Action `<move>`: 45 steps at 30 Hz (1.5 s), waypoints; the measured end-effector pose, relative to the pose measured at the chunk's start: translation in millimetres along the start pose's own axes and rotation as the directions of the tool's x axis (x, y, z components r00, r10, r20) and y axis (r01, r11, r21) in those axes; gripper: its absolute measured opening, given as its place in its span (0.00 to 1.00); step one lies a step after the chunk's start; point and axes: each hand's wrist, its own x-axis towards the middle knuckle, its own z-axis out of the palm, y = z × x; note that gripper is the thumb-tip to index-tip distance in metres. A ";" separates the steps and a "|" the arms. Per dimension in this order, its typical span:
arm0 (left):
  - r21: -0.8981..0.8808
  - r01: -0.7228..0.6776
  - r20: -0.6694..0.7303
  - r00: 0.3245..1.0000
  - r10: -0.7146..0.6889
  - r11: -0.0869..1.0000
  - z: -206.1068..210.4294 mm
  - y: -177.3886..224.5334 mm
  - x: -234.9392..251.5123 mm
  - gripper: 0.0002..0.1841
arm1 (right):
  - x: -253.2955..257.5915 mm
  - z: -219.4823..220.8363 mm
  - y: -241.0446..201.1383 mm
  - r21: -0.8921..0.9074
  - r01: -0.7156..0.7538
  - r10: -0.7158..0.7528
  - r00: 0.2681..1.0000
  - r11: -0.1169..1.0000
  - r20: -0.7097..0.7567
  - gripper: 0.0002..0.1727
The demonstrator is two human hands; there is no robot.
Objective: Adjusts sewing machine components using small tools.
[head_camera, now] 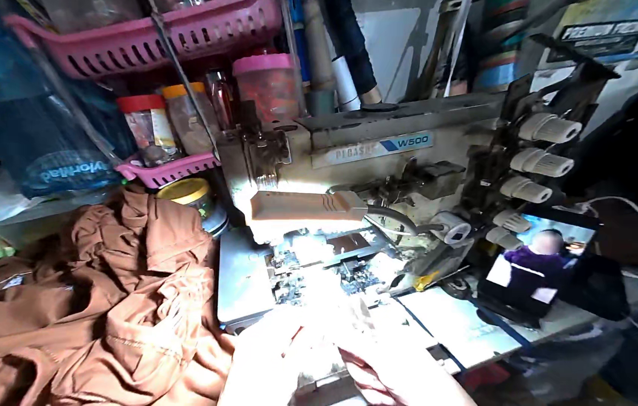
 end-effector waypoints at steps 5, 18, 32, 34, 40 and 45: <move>0.109 -0.037 -0.020 0.999 0.039 0.993 -0.8 -1.2 1.0 0.12 | 2.3 1.3 4.1 -0.253 0.154 -0.178 0.981 0.955 -0.072 0.06; -0.120 0.013 0.209 0.978 0.012 0.993 -20.8 -10.8 1.6 0.21 | 7.8 2.3 -3.1 -0.020 0.108 -0.108 0.994 0.994 0.018 0.04; 0.083 0.001 0.105 0.994 -0.010 0.997 -16.7 -7.4 9.2 0.12 | 4.6 -0.3 0.7 -0.010 0.066 -0.066 0.997 0.998 0.042 0.04; 0.120 -0.030 0.119 0.993 0.016 0.992 -18.3 -8.5 8.9 0.13 | 6.0 2.8 3.8 -0.215 0.200 -0.214 0.976 0.956 -0.043 0.03; 0.142 -0.116 0.066 0.992 0.108 0.983 -16.8 -8.6 9.5 0.13 | 6.7 11.6 4.3 -0.470 0.513 -0.552 0.832 0.718 0.064 0.20; 0.132 -0.080 0.020 0.997 0.078 0.988 -16.7 -5.4 6.5 0.14 | 11.9 20.0 13.6 -0.420 0.583 -0.621 0.782 0.696 0.056 0.16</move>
